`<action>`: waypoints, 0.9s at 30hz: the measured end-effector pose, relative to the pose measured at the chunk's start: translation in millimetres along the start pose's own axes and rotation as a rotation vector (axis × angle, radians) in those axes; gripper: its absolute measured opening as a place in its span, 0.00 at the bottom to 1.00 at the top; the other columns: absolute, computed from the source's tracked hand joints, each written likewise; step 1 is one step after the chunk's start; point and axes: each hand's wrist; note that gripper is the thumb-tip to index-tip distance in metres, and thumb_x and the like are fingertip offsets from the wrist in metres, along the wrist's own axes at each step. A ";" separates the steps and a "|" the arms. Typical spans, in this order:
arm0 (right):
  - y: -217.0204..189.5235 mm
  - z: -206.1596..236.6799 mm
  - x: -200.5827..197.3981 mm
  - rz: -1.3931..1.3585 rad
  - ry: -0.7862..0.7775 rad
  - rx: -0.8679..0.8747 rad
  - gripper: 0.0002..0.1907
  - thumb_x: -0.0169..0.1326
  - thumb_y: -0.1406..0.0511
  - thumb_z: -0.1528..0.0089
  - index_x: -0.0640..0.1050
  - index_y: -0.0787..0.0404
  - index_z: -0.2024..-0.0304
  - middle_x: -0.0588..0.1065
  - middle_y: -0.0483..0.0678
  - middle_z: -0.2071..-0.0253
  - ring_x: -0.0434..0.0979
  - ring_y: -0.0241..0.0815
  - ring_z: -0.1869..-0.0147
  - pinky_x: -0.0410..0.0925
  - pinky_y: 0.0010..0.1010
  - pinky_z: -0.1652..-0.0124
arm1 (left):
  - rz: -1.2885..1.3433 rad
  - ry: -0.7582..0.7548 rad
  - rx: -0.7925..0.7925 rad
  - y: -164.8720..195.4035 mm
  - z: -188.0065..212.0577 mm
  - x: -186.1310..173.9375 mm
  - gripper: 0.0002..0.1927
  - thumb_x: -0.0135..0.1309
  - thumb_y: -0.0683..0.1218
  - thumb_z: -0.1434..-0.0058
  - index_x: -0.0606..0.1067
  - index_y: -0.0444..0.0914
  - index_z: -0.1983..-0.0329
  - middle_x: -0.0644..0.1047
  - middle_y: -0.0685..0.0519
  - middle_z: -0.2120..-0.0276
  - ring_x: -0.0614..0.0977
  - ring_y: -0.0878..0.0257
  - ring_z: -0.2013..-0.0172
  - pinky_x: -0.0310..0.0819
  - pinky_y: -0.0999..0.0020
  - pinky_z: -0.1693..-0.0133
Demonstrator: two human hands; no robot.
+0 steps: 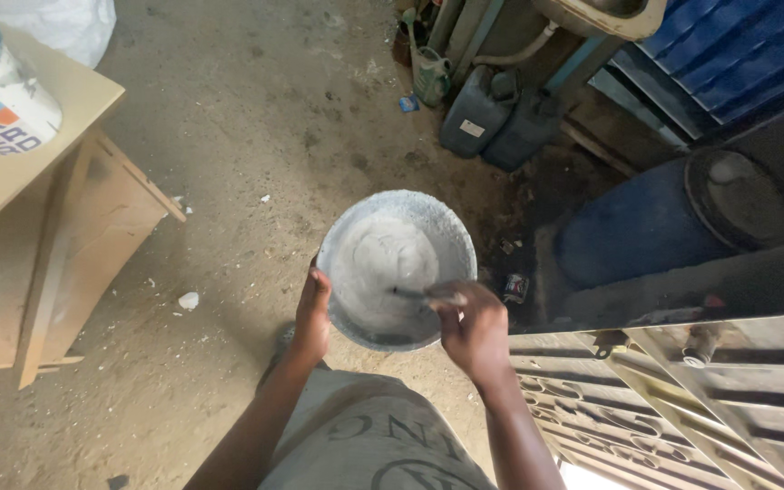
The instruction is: The person opens a container of white paste, scoops some into a metal bowl, and stirs it with a brush. They then carry the bowl outside and place it on a stone surface.
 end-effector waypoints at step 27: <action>7.8 -113.7 76.3 -0.053 -0.072 -0.297 0.11 0.51 0.77 0.37 0.82 0.62 0.61 0.82 0.52 0.67 0.81 0.38 0.72 0.73 0.29 0.76 | -0.231 0.251 0.011 105.3 -25.2 -23.3 0.43 0.31 0.70 0.30 0.56 0.38 0.23 0.66 0.45 0.33 0.64 0.55 0.34 0.53 0.61 0.33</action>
Point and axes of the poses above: each hand's wrist, its own z-axis away from the middle knuckle, its own x-axis out of the palm, y = z × x
